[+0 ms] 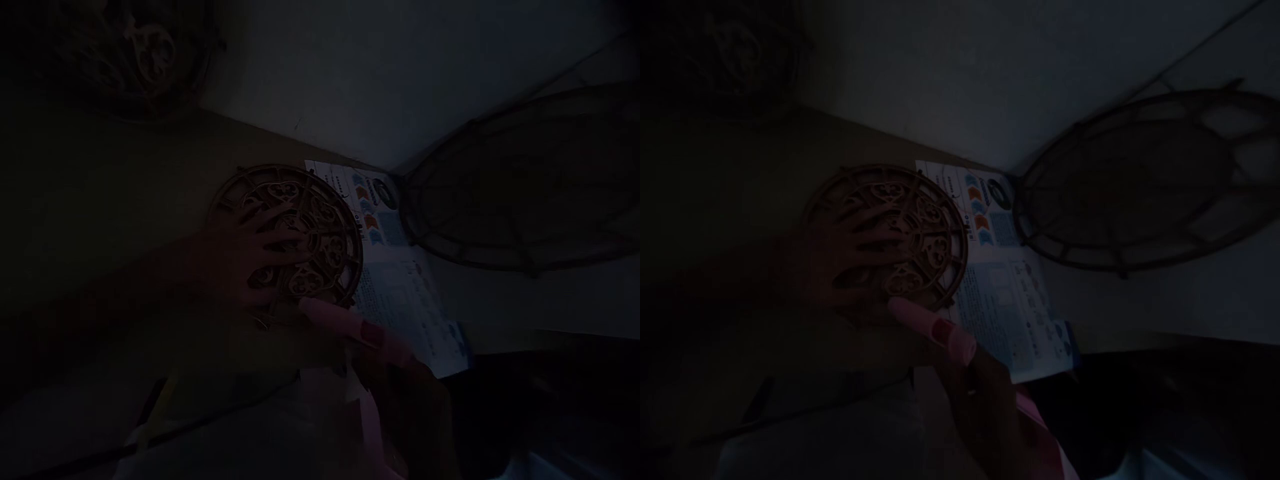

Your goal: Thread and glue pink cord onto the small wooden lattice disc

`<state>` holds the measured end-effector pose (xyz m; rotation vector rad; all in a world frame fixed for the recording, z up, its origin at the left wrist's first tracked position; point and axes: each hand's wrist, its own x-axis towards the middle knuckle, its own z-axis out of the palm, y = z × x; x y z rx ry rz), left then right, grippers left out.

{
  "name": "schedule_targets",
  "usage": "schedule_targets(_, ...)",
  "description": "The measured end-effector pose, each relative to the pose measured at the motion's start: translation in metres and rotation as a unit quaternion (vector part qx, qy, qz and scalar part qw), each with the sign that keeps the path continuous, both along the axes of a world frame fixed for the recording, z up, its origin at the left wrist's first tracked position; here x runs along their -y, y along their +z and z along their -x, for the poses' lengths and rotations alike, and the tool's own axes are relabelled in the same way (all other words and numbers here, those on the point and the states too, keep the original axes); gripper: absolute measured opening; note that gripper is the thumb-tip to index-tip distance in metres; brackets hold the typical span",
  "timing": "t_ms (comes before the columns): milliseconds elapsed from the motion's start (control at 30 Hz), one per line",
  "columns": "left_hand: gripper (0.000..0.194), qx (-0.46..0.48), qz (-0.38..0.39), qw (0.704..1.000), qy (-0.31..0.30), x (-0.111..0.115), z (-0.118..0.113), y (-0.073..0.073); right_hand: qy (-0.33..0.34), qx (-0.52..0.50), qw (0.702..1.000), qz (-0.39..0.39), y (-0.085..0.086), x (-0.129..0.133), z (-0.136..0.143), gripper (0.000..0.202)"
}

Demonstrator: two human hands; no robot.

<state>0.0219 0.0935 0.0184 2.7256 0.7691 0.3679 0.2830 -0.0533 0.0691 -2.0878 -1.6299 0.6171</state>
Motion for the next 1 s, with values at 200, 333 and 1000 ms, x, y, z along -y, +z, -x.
schedule_targets(200,0.064,-0.009,0.008,1.000,0.005,0.0005,0.0002,0.0016,-0.021,-0.001,1.000,0.020,-0.0009,-0.0030,0.0007,0.057)
schedule_targets(333,0.064,-0.004,0.004,1.000,0.008,0.0014,-0.0007,0.0018,-0.004,-0.026,0.998,0.050,-0.0004,-0.0061,-0.0033,0.057)
schedule_targets(1000,0.063,-0.001,0.008,1.000,0.007,0.0011,-0.0004,0.0015,-0.040,-0.054,0.997,0.032,-0.0059,0.0006,0.0047,0.055)
